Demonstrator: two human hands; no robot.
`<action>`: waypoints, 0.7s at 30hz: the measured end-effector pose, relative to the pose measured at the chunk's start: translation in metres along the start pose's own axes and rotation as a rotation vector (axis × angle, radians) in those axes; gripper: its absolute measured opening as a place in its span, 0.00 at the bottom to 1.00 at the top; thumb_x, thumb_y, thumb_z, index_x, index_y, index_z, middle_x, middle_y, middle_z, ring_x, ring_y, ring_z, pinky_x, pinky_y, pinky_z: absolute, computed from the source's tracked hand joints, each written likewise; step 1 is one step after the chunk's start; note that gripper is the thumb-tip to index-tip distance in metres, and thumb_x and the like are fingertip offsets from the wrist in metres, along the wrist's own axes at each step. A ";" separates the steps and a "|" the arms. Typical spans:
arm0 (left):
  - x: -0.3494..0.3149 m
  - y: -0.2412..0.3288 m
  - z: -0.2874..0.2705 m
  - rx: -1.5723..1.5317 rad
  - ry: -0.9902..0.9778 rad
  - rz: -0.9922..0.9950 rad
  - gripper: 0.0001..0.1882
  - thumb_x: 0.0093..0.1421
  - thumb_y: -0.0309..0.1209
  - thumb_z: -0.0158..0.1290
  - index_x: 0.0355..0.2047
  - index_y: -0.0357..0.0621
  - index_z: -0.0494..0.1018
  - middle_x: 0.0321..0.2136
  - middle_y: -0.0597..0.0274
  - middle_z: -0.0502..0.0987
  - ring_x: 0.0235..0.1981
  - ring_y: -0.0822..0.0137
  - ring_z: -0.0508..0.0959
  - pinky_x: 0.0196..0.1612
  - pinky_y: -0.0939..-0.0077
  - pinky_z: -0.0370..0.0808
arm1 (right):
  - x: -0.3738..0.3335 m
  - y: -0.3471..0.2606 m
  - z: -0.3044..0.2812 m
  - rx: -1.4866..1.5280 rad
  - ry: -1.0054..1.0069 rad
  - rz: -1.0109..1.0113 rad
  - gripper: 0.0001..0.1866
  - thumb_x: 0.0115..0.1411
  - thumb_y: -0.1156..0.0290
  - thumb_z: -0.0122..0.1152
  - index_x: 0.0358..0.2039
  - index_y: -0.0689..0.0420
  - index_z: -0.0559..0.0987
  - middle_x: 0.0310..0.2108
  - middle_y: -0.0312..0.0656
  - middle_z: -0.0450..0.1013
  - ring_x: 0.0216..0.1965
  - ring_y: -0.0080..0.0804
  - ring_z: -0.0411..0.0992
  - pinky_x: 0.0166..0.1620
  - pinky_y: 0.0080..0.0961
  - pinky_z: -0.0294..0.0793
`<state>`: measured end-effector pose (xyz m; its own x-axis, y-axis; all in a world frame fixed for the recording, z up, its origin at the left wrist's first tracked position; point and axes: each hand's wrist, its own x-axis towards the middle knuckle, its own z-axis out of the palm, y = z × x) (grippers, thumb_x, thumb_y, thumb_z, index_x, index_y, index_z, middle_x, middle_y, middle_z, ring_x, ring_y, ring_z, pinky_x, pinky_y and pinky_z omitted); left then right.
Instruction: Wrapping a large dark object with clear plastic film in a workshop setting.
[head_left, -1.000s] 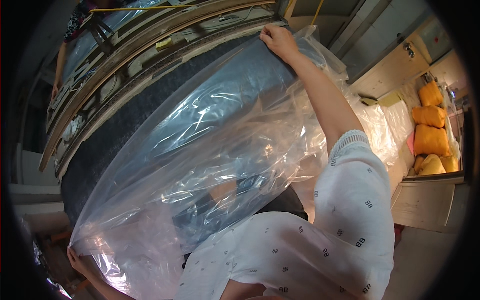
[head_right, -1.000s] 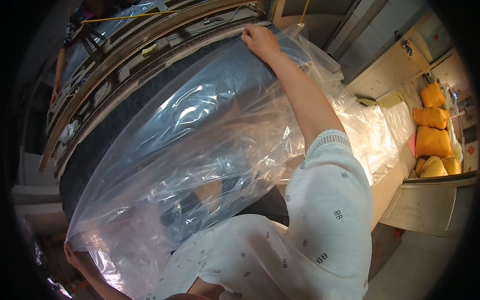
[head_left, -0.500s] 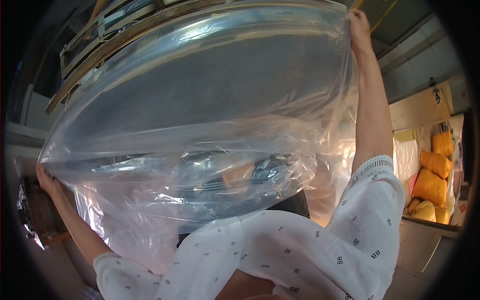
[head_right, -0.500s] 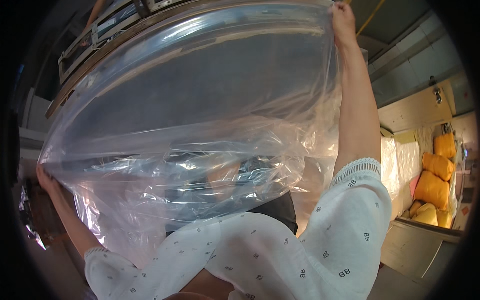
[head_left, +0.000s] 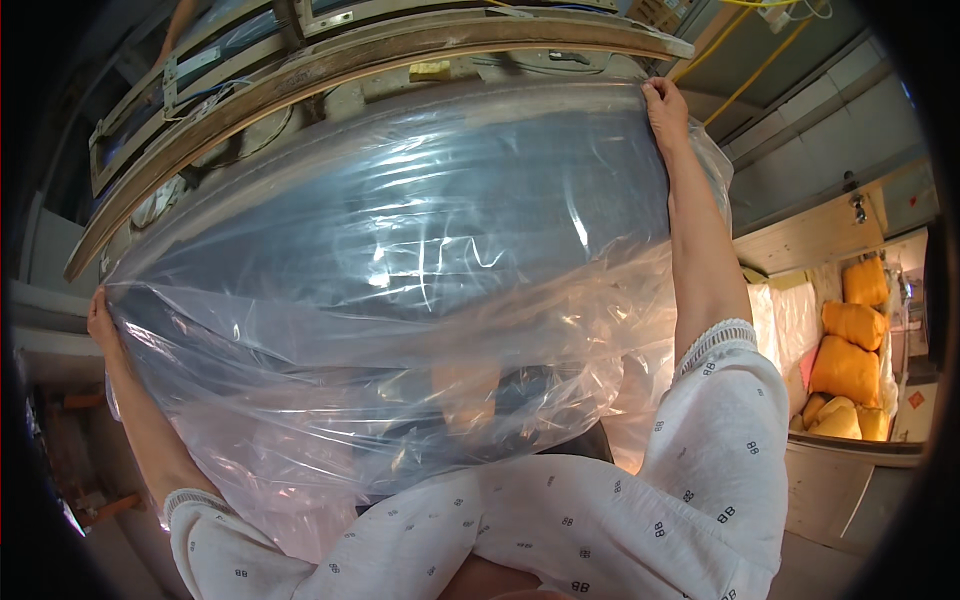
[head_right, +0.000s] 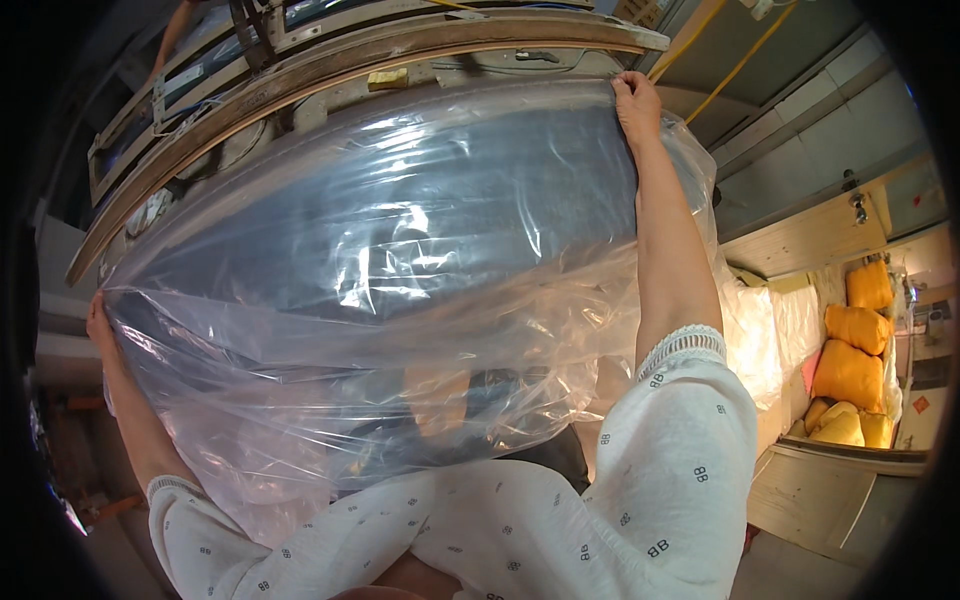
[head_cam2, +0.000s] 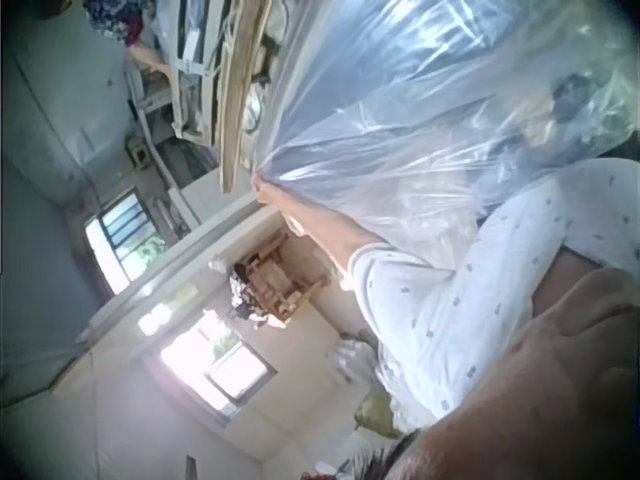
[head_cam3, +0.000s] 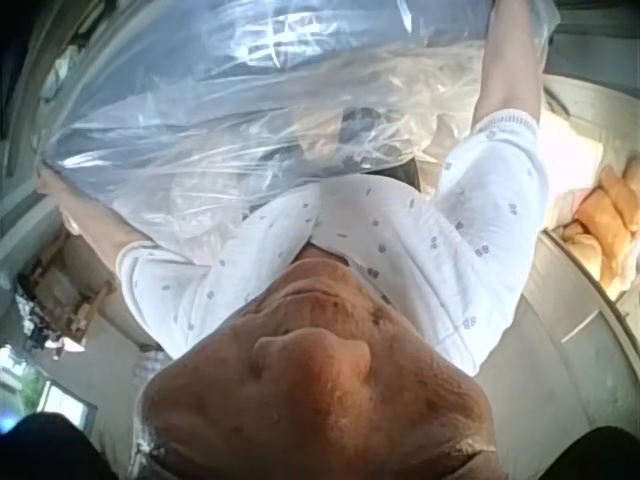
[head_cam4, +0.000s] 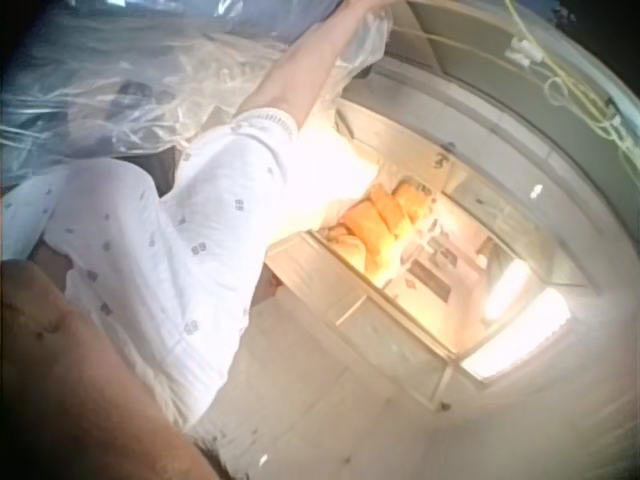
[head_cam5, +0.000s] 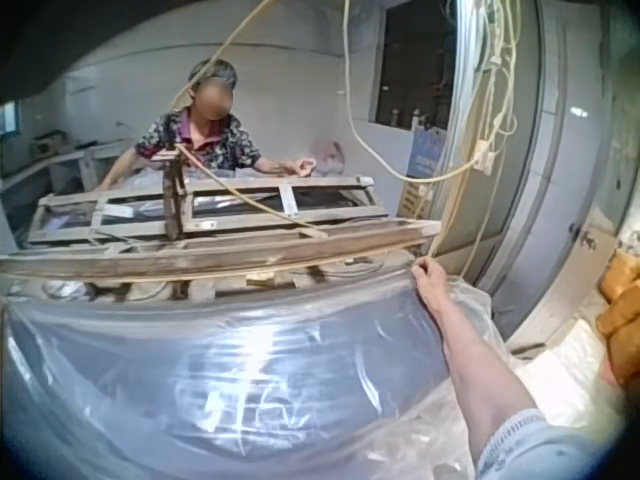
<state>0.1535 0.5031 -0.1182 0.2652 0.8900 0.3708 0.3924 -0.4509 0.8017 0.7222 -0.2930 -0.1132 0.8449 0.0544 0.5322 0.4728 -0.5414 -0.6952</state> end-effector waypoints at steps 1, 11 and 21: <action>0.003 -0.002 0.000 0.026 0.007 0.012 0.17 0.54 0.40 0.53 0.38 0.40 0.76 0.36 0.65 0.77 0.37 0.74 0.72 0.44 0.83 0.65 | 0.001 -0.003 0.003 -0.058 0.010 -0.028 0.12 0.51 0.66 0.57 0.31 0.61 0.75 0.27 0.40 0.71 0.30 0.28 0.68 0.37 0.23 0.66; 0.051 -0.044 0.004 0.087 0.022 0.021 0.15 0.53 0.41 0.53 0.28 0.40 0.75 0.27 0.68 0.75 0.30 0.74 0.70 0.37 0.83 0.65 | 0.004 -0.008 0.007 -0.357 0.253 -0.063 0.18 0.44 0.60 0.62 0.28 0.61 0.72 0.30 0.48 0.65 0.34 0.37 0.64 0.40 0.28 0.64; 0.043 -0.057 -0.001 -0.350 0.007 -0.309 0.14 0.57 0.41 0.43 0.36 0.50 0.72 0.31 0.74 0.73 0.29 0.80 0.68 0.25 0.87 0.57 | 0.012 0.001 0.000 -0.174 0.226 0.090 0.21 0.50 0.55 0.54 0.30 0.64 0.71 0.37 0.56 0.63 0.44 0.49 0.61 0.49 0.35 0.58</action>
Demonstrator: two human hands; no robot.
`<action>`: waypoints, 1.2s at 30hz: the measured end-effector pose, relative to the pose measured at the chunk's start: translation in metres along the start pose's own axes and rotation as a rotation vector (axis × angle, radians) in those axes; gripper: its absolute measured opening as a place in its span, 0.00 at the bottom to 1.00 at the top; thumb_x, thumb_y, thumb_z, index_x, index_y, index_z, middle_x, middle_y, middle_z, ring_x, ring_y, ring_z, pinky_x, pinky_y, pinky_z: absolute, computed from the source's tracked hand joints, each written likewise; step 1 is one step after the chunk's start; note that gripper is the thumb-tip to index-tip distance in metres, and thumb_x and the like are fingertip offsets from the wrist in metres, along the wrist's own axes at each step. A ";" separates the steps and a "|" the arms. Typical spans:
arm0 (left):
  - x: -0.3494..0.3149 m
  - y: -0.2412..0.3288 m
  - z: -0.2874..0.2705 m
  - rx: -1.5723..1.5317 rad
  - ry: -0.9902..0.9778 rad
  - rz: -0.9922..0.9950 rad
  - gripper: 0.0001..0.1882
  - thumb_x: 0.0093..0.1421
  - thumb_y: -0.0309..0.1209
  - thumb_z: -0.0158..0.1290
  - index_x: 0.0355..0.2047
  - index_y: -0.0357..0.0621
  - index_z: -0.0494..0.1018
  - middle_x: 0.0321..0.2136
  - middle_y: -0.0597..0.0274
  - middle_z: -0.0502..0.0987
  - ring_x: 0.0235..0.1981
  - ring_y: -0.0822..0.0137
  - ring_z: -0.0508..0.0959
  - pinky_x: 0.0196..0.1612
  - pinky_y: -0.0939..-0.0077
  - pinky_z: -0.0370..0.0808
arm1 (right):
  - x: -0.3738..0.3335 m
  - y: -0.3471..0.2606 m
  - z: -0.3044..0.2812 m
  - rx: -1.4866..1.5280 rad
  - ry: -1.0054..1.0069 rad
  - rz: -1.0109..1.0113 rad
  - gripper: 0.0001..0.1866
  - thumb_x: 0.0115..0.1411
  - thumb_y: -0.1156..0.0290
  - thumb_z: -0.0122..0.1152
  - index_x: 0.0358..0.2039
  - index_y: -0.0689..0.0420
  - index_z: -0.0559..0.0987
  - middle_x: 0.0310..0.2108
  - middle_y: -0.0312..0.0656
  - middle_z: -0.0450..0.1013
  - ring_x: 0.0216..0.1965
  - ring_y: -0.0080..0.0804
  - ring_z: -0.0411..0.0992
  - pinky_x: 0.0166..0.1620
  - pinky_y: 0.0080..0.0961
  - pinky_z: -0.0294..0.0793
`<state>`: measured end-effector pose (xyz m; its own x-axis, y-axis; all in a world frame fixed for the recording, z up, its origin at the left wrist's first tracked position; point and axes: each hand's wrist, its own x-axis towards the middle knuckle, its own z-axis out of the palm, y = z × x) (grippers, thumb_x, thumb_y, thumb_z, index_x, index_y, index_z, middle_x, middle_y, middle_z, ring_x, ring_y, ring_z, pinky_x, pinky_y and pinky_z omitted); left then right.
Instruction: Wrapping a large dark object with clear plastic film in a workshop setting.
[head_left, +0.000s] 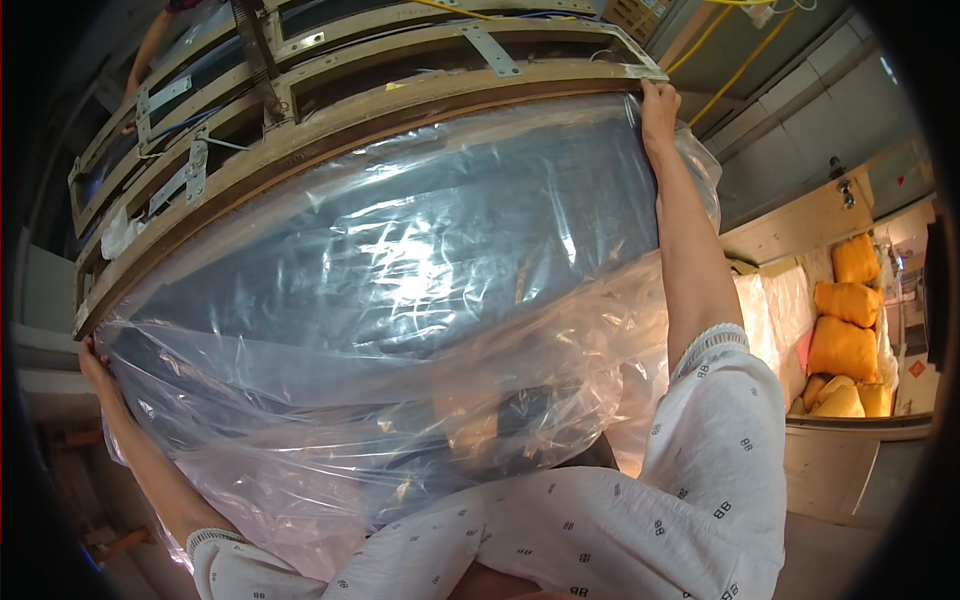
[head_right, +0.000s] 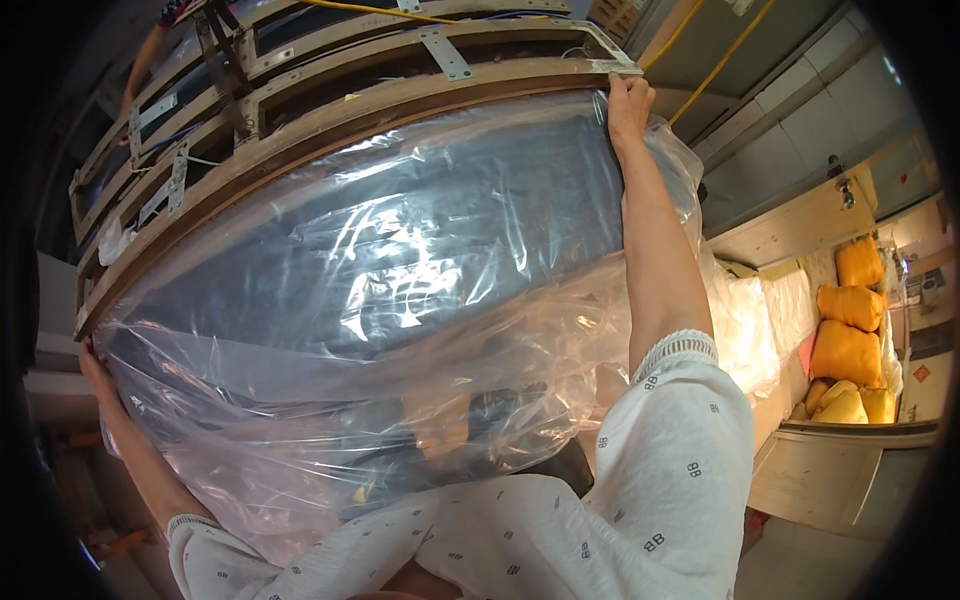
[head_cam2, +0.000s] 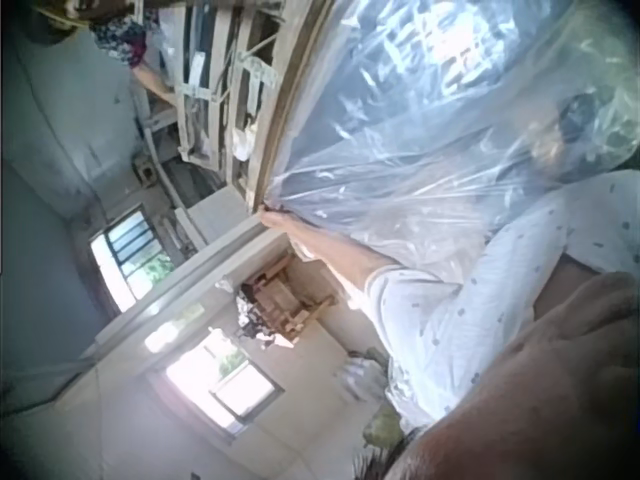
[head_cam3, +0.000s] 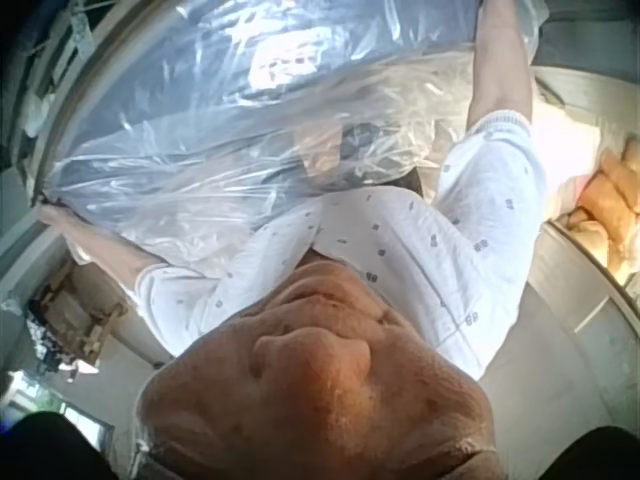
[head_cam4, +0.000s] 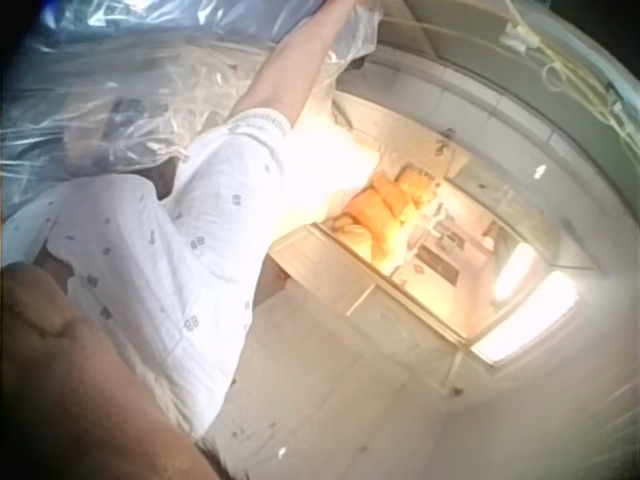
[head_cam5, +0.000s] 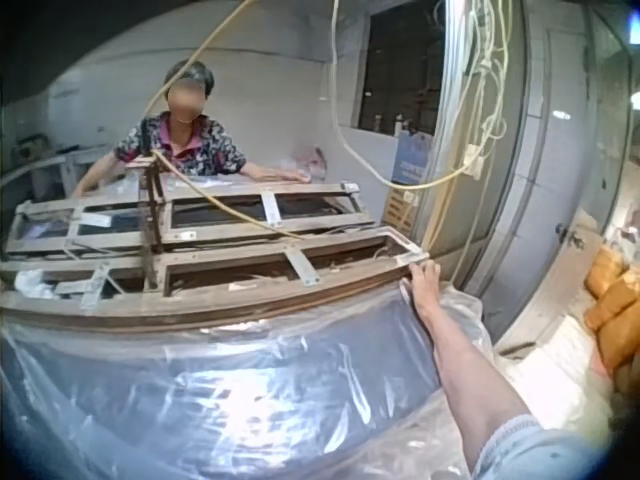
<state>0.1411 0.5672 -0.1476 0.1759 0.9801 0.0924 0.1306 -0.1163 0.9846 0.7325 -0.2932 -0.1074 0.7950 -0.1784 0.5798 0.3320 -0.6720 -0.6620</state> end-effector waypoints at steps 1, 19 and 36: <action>0.000 0.003 -0.005 -0.008 0.002 0.010 0.13 0.57 0.42 0.43 0.36 0.50 0.71 0.31 0.74 0.73 0.28 0.80 0.68 0.25 0.86 0.57 | 0.000 -0.002 0.002 0.022 0.005 0.022 0.22 0.52 0.54 0.51 0.31 0.64 0.71 0.38 0.57 0.63 0.45 0.50 0.61 0.50 0.35 0.57; -0.043 0.118 -0.205 0.788 -0.061 0.393 0.13 0.54 0.38 0.51 0.34 0.41 0.74 0.30 0.61 0.77 0.31 0.65 0.75 0.39 0.73 0.70 | -0.090 -0.030 -0.107 1.488 -0.250 0.823 0.13 0.56 0.60 0.52 0.19 0.53 0.66 0.25 0.40 0.66 0.32 0.31 0.65 0.36 0.26 0.65; -0.523 0.198 0.421 0.590 -0.947 1.043 0.23 0.51 0.49 0.52 0.26 0.37 0.73 0.28 0.52 0.73 0.33 0.56 0.72 0.36 0.68 0.68 | -0.143 -0.073 -0.114 0.485 -0.487 -0.126 0.16 0.57 0.59 0.49 0.36 0.61 0.71 0.34 0.40 0.69 0.39 0.33 0.67 0.45 0.29 0.64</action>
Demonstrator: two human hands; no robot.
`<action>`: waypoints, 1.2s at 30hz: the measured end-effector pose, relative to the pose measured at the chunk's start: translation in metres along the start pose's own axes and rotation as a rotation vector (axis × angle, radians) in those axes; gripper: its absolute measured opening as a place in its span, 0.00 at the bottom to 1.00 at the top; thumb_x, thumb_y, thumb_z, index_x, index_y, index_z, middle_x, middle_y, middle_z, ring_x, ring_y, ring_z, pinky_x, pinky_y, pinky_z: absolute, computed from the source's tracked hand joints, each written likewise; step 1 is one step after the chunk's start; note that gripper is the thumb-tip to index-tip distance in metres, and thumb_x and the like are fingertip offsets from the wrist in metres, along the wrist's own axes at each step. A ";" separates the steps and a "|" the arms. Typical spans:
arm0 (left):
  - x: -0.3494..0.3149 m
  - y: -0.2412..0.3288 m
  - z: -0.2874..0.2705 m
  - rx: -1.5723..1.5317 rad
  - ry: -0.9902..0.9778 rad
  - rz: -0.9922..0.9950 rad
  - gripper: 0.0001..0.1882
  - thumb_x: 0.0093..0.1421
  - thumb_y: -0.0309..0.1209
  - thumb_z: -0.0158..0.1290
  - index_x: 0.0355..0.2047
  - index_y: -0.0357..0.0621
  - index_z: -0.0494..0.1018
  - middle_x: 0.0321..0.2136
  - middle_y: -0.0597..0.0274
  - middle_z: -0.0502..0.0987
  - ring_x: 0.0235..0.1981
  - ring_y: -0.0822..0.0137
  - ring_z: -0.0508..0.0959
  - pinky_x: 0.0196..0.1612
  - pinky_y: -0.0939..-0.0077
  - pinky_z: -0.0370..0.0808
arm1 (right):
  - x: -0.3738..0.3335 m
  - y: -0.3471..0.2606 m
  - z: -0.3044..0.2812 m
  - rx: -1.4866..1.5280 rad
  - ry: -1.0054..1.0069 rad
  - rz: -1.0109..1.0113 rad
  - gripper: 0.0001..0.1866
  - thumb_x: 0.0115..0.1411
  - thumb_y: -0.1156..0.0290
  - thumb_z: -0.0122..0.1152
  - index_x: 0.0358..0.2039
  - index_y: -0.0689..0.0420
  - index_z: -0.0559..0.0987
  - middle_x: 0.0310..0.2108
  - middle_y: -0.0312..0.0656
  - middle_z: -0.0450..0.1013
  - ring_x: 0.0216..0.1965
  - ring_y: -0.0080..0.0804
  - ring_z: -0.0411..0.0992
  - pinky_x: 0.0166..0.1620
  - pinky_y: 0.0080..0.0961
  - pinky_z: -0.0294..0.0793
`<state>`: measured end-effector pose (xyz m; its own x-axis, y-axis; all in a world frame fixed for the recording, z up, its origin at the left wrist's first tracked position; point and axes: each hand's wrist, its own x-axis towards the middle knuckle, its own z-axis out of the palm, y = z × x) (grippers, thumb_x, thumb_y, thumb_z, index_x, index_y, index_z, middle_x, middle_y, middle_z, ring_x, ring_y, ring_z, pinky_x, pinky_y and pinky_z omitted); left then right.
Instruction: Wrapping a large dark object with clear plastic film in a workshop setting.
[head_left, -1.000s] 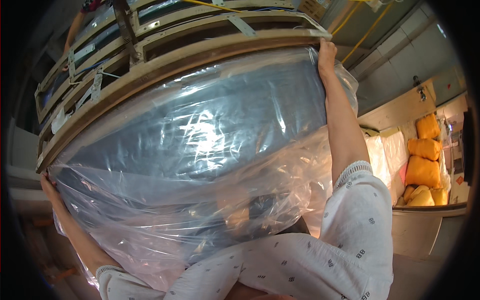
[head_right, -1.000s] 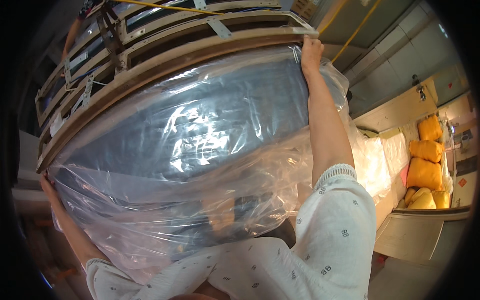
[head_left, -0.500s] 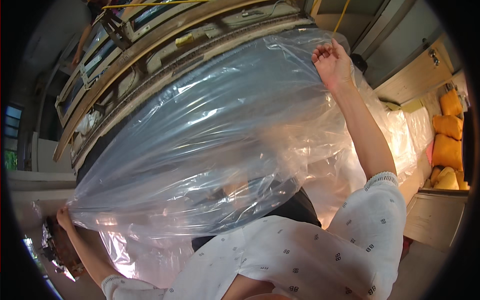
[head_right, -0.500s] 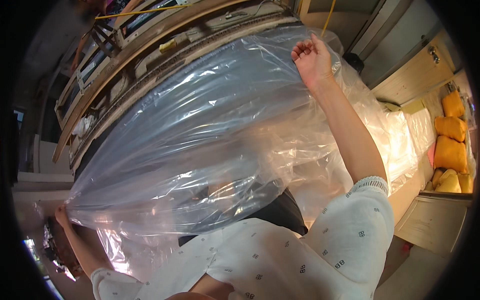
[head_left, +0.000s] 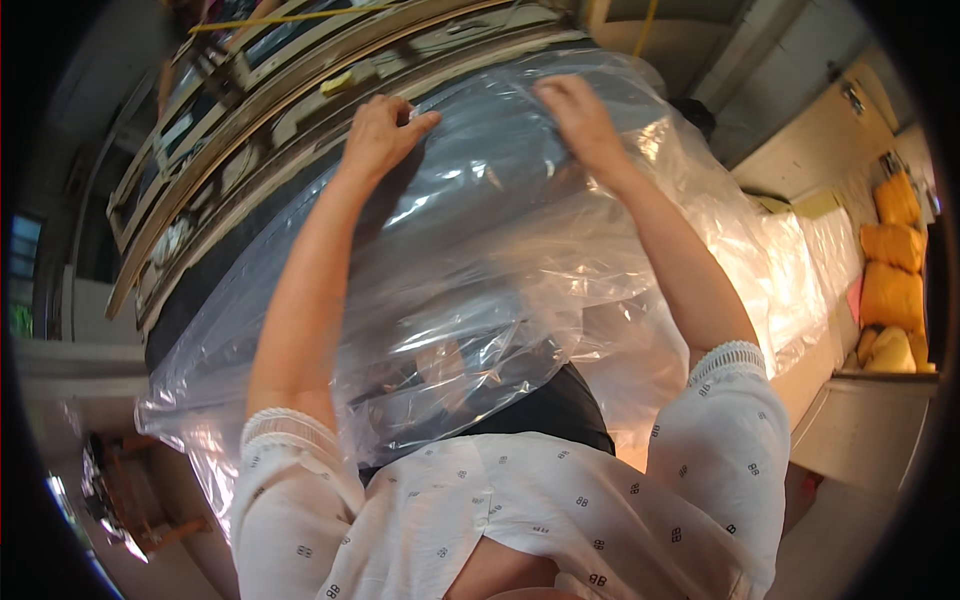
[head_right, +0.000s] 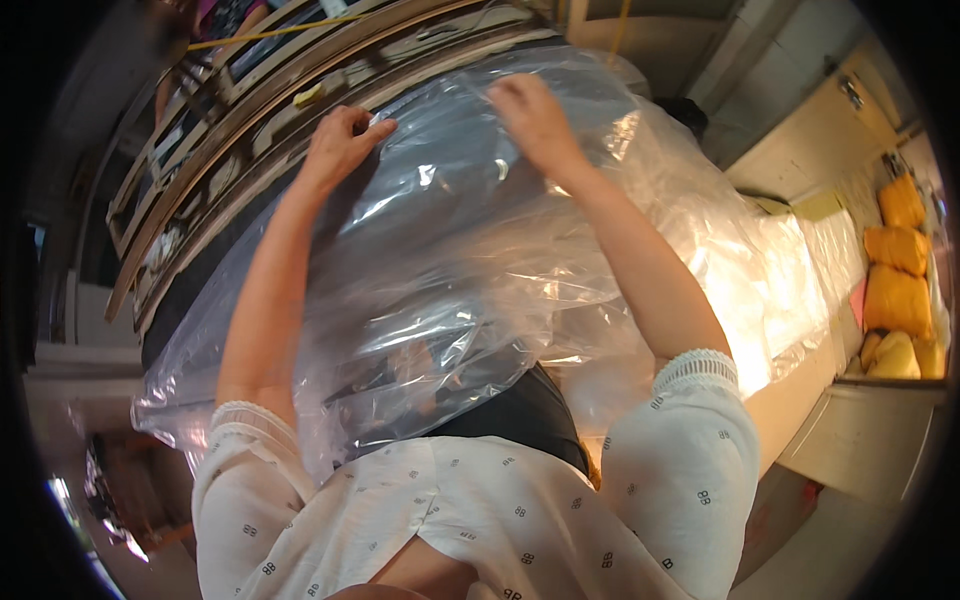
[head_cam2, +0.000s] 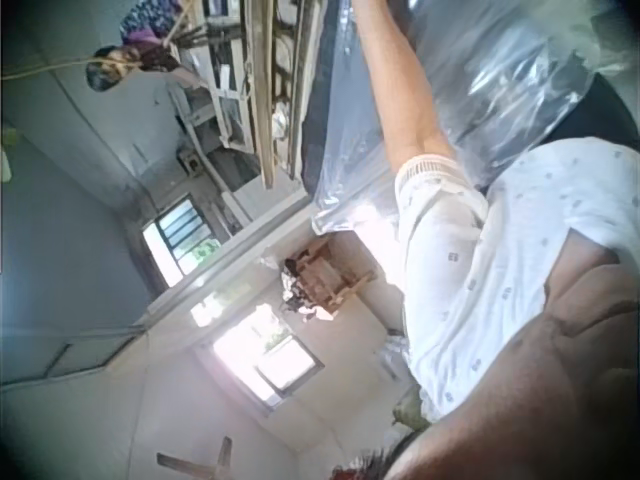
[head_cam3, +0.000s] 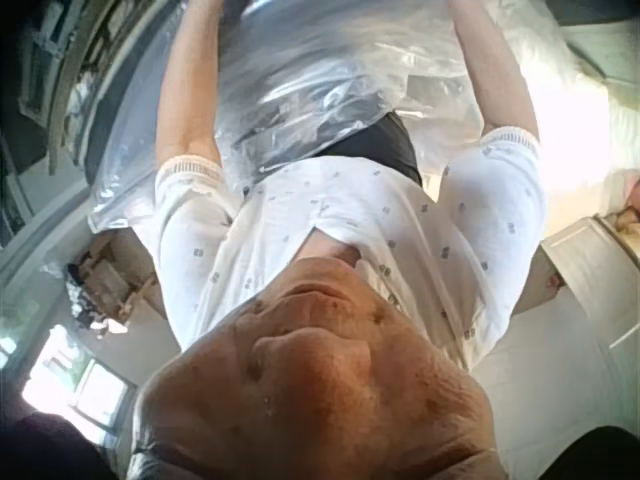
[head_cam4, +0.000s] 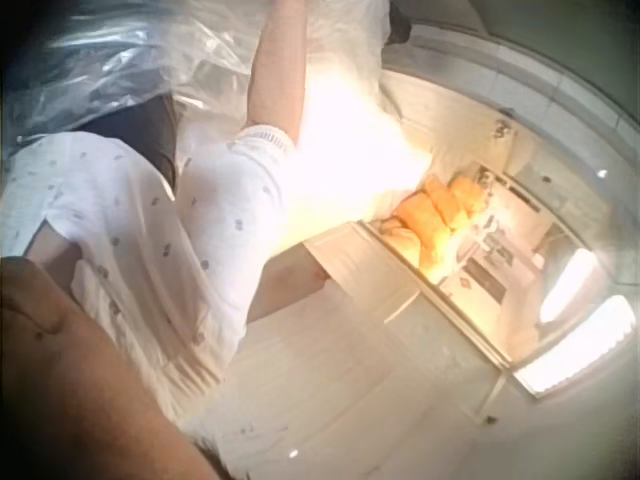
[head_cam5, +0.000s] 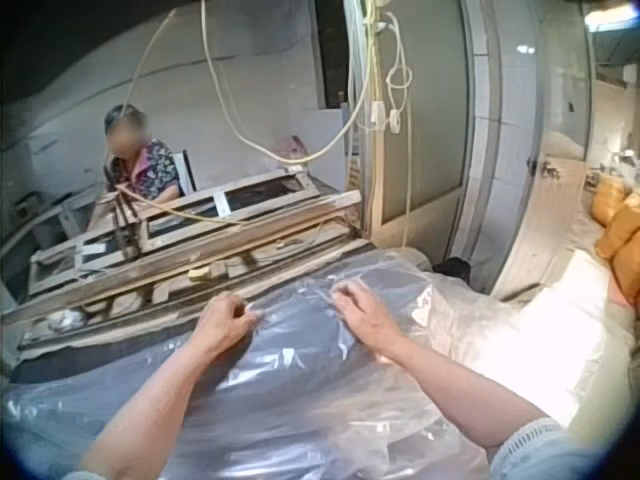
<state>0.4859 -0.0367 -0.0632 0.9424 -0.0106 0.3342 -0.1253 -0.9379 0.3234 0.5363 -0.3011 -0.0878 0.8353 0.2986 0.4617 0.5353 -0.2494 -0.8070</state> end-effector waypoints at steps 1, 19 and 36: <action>0.002 0.003 0.012 -0.205 0.054 -0.070 0.21 0.51 0.46 0.52 0.26 0.37 0.72 0.24 0.53 0.72 0.29 0.60 0.72 0.34 0.70 0.67 | 0.002 0.000 0.009 -0.172 -0.033 -0.113 0.18 0.57 0.58 0.48 0.39 0.61 0.71 0.36 0.42 0.69 0.41 0.37 0.67 0.48 0.35 0.63; -0.409 -0.265 -0.247 0.260 0.187 -0.677 0.11 0.56 0.35 0.51 0.28 0.37 0.71 0.19 0.64 0.70 0.23 0.74 0.68 0.29 0.80 0.66 | -0.074 -0.051 0.036 -0.727 -0.292 -0.421 0.26 0.54 0.53 0.50 0.52 0.52 0.66 0.56 0.46 0.57 0.57 0.46 0.53 0.56 0.50 0.50; -0.400 -0.329 -0.227 0.406 0.429 -0.704 0.17 0.59 0.44 0.44 0.33 0.41 0.70 0.29 0.53 0.74 0.30 0.55 0.73 0.35 0.68 0.68 | 0.015 -0.025 0.049 -0.480 -0.379 -0.320 0.34 0.46 0.54 0.62 0.51 0.58 0.66 0.52 0.48 0.60 0.52 0.45 0.57 0.53 0.32 0.59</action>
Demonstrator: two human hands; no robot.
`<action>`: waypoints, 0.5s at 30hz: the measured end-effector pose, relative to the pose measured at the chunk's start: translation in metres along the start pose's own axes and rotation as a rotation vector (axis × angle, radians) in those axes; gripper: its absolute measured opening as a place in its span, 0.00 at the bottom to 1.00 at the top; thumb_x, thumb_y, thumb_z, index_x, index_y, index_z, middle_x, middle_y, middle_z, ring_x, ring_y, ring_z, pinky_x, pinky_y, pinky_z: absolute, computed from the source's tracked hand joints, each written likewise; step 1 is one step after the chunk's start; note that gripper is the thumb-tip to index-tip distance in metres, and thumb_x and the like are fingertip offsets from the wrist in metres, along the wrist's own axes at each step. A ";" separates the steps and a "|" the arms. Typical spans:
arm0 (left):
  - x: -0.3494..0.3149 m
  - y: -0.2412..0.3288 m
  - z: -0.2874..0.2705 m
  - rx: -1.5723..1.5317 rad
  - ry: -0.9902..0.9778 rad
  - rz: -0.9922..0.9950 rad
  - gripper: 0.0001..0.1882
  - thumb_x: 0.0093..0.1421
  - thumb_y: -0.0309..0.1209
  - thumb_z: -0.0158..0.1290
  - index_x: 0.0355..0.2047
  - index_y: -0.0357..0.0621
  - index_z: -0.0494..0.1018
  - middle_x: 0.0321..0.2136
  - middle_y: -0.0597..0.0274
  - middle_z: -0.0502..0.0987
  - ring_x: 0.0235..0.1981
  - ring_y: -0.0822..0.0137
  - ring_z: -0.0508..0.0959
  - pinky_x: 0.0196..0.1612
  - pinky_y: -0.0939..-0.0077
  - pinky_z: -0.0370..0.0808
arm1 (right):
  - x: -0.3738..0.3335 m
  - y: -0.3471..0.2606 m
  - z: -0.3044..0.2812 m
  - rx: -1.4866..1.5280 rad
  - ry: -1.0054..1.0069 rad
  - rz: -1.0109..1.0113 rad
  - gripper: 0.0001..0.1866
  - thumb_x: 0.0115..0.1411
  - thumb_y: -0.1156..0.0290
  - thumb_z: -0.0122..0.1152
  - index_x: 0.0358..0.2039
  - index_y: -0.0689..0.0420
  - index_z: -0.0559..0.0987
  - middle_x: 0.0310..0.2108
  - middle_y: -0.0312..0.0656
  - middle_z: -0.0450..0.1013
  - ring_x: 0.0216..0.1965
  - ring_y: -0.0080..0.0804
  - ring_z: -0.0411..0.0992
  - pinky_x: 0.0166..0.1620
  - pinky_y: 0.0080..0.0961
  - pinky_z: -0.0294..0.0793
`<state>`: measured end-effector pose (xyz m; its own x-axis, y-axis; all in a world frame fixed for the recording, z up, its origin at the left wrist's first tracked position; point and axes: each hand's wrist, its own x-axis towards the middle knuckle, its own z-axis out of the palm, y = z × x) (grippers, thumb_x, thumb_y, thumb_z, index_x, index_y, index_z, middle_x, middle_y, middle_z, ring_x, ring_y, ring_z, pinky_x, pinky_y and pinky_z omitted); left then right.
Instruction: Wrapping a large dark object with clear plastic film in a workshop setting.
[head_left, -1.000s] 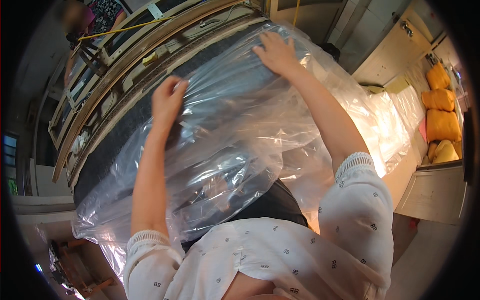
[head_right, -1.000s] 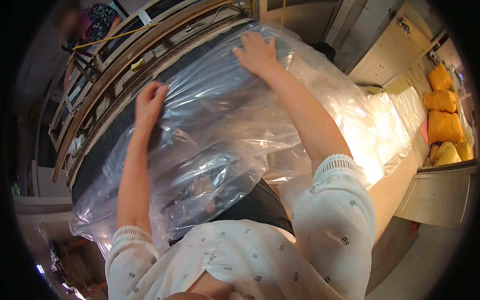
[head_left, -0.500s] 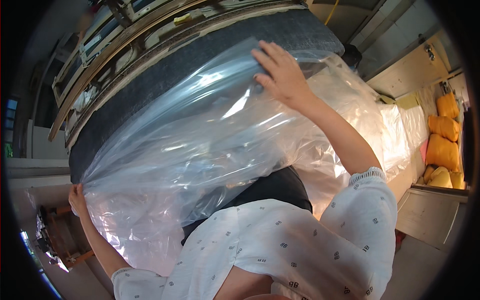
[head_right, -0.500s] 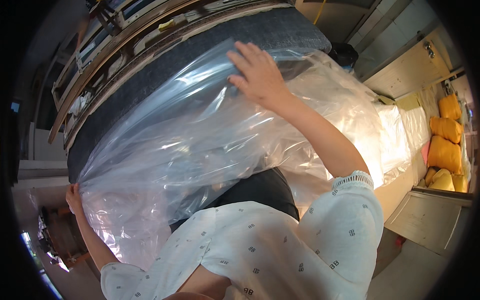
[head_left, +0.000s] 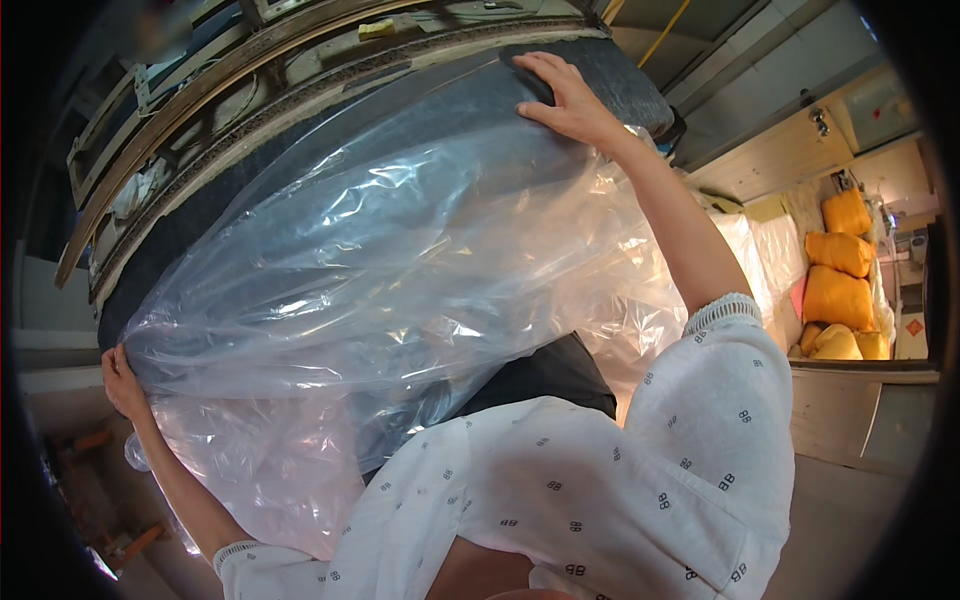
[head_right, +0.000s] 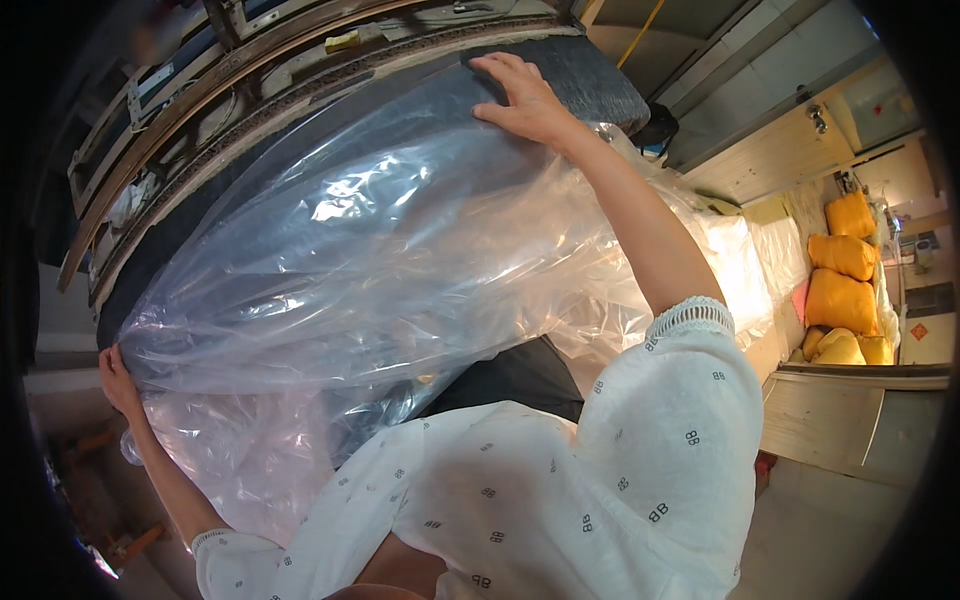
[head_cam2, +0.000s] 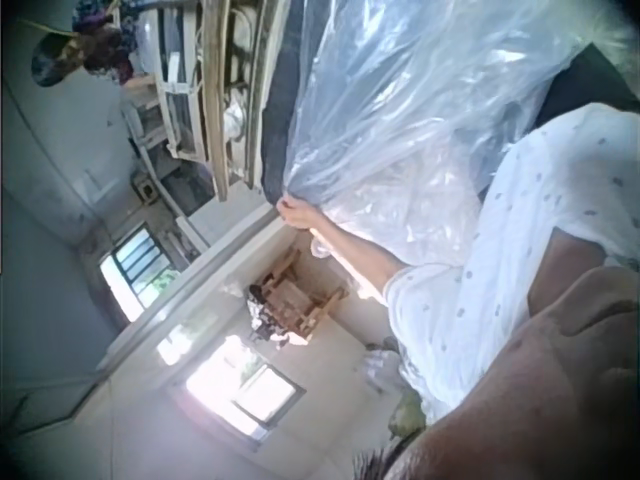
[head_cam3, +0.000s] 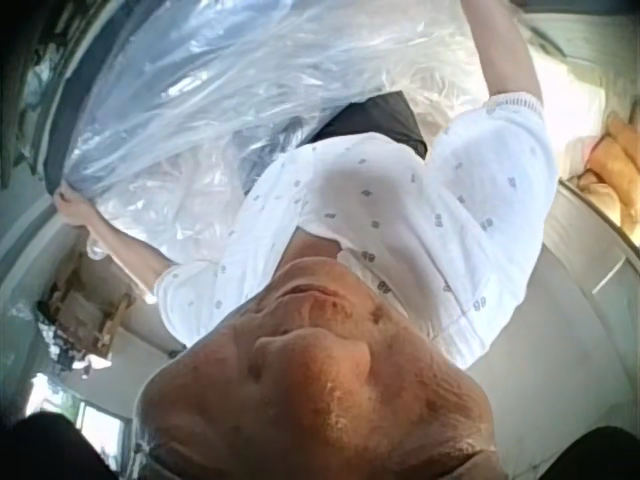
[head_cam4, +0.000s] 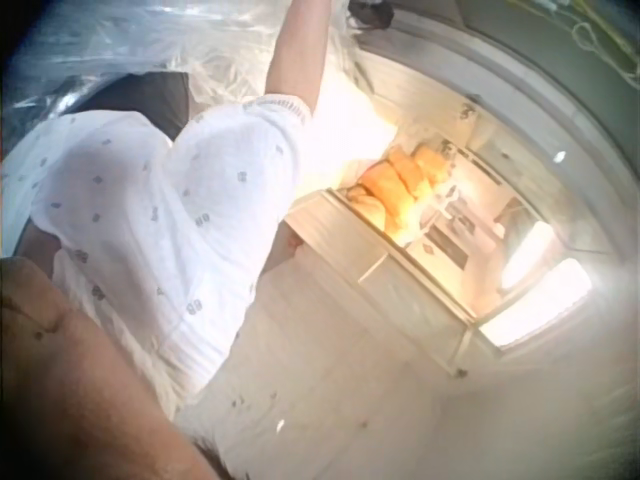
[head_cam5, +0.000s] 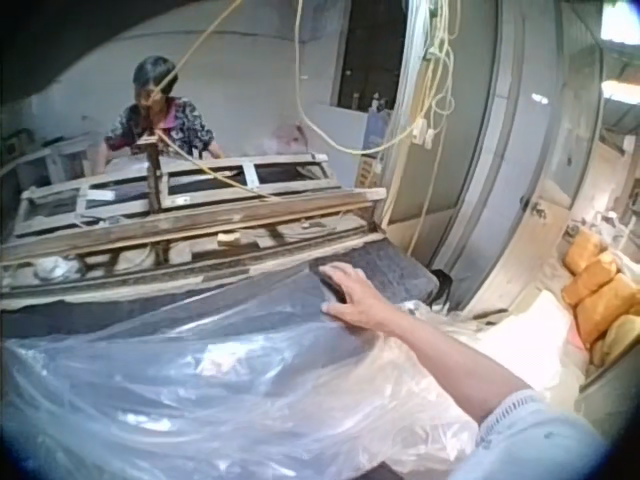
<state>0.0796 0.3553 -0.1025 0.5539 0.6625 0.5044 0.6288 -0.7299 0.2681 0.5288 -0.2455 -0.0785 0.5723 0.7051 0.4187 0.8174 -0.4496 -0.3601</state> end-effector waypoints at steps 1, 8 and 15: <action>-0.001 -0.002 0.000 -0.001 0.014 0.003 0.17 0.59 0.44 0.44 0.33 0.41 0.70 0.29 0.54 0.74 0.30 0.55 0.73 0.35 0.68 0.68 | 0.003 0.006 0.009 -0.013 0.078 0.109 0.35 0.45 0.52 0.62 0.50 0.59 0.67 0.50 0.49 0.61 0.51 0.45 0.58 0.52 0.33 0.60; -0.001 0.006 -0.005 -0.010 -0.016 -0.034 0.18 0.60 0.44 0.43 0.34 0.40 0.70 0.29 0.53 0.73 0.30 0.56 0.72 0.36 0.69 0.67 | 0.054 0.008 0.029 -0.246 0.170 0.495 0.34 0.40 0.39 0.61 0.34 0.60 0.77 0.40 0.48 0.69 0.45 0.44 0.66 0.45 0.37 0.66; 0.002 -0.008 0.004 -0.012 0.003 -0.006 0.17 0.59 0.44 0.45 0.33 0.41 0.70 0.31 0.54 0.75 0.31 0.55 0.73 0.36 0.69 0.68 | 0.055 -0.010 0.007 0.304 -0.085 0.457 0.22 0.45 0.49 0.63 0.28 0.57 0.76 0.26 0.36 0.70 0.29 0.26 0.68 0.33 0.23 0.65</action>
<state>0.0783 0.3632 -0.1072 0.5482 0.6666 0.5051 0.6255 -0.7277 0.2815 0.5514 -0.1979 -0.0573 0.8464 0.5233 0.0991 0.4245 -0.5503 -0.7190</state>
